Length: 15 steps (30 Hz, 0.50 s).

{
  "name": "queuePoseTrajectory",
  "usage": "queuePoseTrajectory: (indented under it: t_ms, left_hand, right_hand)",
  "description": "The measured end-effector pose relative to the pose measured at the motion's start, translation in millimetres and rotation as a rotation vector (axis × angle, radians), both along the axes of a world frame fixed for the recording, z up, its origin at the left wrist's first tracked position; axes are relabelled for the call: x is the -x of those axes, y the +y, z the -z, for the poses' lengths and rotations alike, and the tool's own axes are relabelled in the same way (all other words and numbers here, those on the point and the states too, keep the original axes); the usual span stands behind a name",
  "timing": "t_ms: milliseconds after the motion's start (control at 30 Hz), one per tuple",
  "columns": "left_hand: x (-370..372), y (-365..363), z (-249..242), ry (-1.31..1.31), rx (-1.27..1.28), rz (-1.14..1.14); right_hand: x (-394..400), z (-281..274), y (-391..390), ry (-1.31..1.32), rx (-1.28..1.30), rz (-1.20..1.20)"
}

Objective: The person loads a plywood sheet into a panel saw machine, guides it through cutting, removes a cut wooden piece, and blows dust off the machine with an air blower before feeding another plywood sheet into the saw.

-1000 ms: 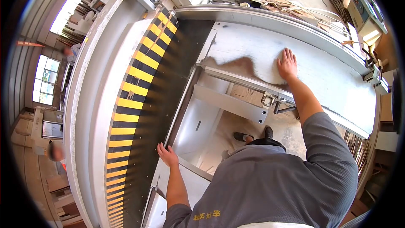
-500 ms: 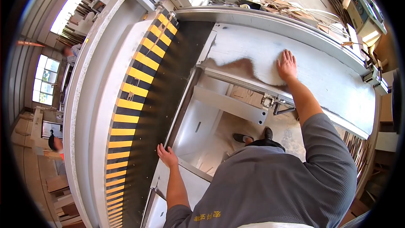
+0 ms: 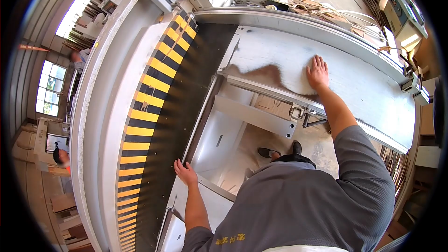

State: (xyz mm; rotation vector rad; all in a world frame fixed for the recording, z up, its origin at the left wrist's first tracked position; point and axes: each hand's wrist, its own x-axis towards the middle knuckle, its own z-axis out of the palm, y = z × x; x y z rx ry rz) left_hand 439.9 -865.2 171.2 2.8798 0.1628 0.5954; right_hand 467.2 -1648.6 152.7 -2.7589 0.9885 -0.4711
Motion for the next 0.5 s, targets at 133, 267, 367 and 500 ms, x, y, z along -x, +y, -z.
queuePoseTrajectory:
  t_ms: [133, 267, 367, 500]
  left_hand:
    - [0.8, 0.2, 0.5, -0.001, -0.002, 0.002]
    - [0.3, -0.2, 0.0, 0.0, 0.002, -0.001]
    - [0.8, 0.3, 0.4, 0.001, 0.005, -0.002]
    - [0.7, -0.2, -0.9, 0.002, 0.007, -0.005]
  right_hand:
    - [2.1, -5.0, 2.4, 0.016, -0.001, 0.003]
    - [1.6, -4.0, 2.3, 0.009, -0.008, 0.004]
    - [2.5, -5.4, 3.0, 0.013, -0.009, 0.004]
    - [1.8, -6.5, 2.8, 0.021, -0.008, 0.004]
